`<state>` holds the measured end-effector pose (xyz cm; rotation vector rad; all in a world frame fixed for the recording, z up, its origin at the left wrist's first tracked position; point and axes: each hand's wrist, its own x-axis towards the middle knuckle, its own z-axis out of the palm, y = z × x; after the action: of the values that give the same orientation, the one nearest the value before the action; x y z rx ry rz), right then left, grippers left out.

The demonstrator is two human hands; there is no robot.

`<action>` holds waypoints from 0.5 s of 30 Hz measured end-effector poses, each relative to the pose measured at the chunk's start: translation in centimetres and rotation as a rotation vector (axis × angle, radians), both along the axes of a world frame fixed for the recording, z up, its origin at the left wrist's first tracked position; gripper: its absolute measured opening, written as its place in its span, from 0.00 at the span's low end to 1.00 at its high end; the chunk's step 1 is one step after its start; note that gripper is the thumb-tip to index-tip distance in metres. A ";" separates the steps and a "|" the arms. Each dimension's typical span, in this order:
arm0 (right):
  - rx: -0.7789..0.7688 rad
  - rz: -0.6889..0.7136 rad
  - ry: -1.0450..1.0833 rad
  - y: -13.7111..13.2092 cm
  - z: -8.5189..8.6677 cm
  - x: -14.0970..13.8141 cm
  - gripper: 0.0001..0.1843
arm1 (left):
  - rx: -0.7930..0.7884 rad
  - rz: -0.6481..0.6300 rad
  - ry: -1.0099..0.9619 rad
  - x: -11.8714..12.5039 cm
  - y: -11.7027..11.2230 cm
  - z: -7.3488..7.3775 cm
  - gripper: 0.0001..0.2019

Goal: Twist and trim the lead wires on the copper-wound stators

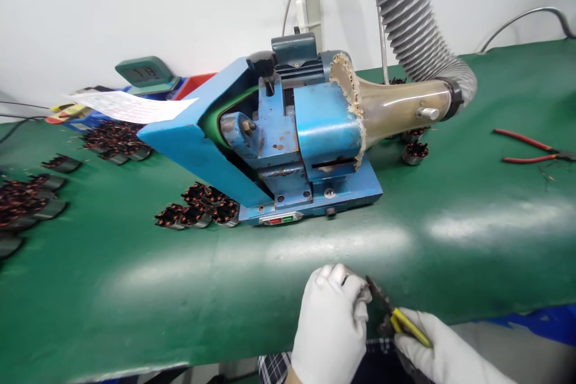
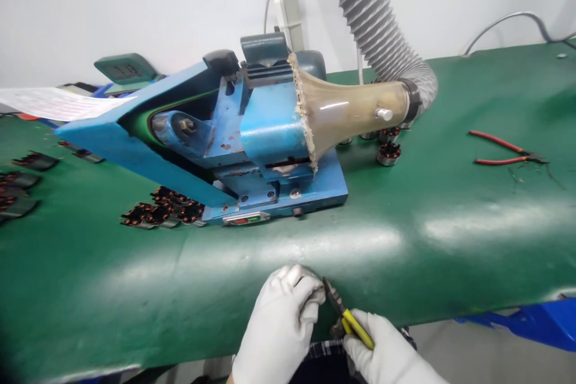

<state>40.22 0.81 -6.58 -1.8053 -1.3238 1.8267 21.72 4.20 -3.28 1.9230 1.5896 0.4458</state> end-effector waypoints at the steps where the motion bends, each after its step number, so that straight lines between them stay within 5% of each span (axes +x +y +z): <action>1: -0.022 -0.066 0.029 -0.3 -0.5 0.1 0.26 | -0.005 -0.009 0.001 0.0 0.0 0.0 0.12; 6: -0.152 -0.312 0.288 0.0 0.2 0.2 0.28 | 0.003 -0.023 -0.006 -0.1 -0.2 -0.2 0.12; 11: -0.303 -0.328 0.846 1.3 2.4 -2.2 0.14 | 0.009 -0.022 0.006 -0.9 0.5 -0.3 0.11; 15: -0.137 -0.262 0.925 3.7 2.1 -3.2 0.20 | 0.179 -0.011 0.035 -3.5 1.2 0.3 0.07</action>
<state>36.98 4.49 -4.51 -0.8672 -0.5870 2.1852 18.17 5.43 -2.97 2.0818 1.6074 0.5694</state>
